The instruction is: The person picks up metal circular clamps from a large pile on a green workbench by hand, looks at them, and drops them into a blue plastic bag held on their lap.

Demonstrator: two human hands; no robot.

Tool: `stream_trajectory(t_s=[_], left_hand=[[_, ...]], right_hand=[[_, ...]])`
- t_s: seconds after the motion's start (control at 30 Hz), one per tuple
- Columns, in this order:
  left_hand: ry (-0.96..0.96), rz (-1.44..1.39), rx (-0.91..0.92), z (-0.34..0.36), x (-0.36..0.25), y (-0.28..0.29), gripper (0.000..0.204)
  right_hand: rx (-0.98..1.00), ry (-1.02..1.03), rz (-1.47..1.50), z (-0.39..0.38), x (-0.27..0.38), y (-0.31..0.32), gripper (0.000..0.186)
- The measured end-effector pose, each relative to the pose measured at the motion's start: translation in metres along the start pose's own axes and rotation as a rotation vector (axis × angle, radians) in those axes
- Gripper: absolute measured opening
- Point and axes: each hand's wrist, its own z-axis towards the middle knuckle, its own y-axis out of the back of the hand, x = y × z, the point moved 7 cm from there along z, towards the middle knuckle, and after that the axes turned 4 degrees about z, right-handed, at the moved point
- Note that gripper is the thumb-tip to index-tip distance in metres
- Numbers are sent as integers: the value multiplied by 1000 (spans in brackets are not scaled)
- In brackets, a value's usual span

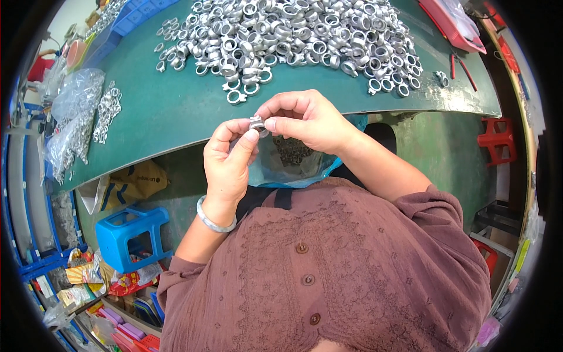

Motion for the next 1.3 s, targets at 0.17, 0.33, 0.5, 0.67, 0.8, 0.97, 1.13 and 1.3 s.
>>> stream_trajectory(t_s=[0.17,0.33,0.5,0.67,0.8,0.97,1.13,1.3], left_hand=[[13,14,-16,2,3,6,11],[6,0,-50,6,8,15,11],[7,1,-46,8,7,17,10],[6,18,-30,11,8,20,9],[5,36,-21,16,7,22,9],[-20,76,-28,25,5,22,10],[-57,108,-32,31,4,23,12],[-73,146,-14,34,3,17,13]], right_hand=[[-66,7,-184,6,-9,19,16],[-210,261,-702,30,0,41,16],[-180,459,-1071,53,9,34,18],[-143,384,-1187,64,9,30,16],[-115,384,-1162,68,6,31,15],[-100,414,-1108,68,12,29,11],[-93,493,-997,55,30,25,15],[-38,128,-605,46,14,26,14]])
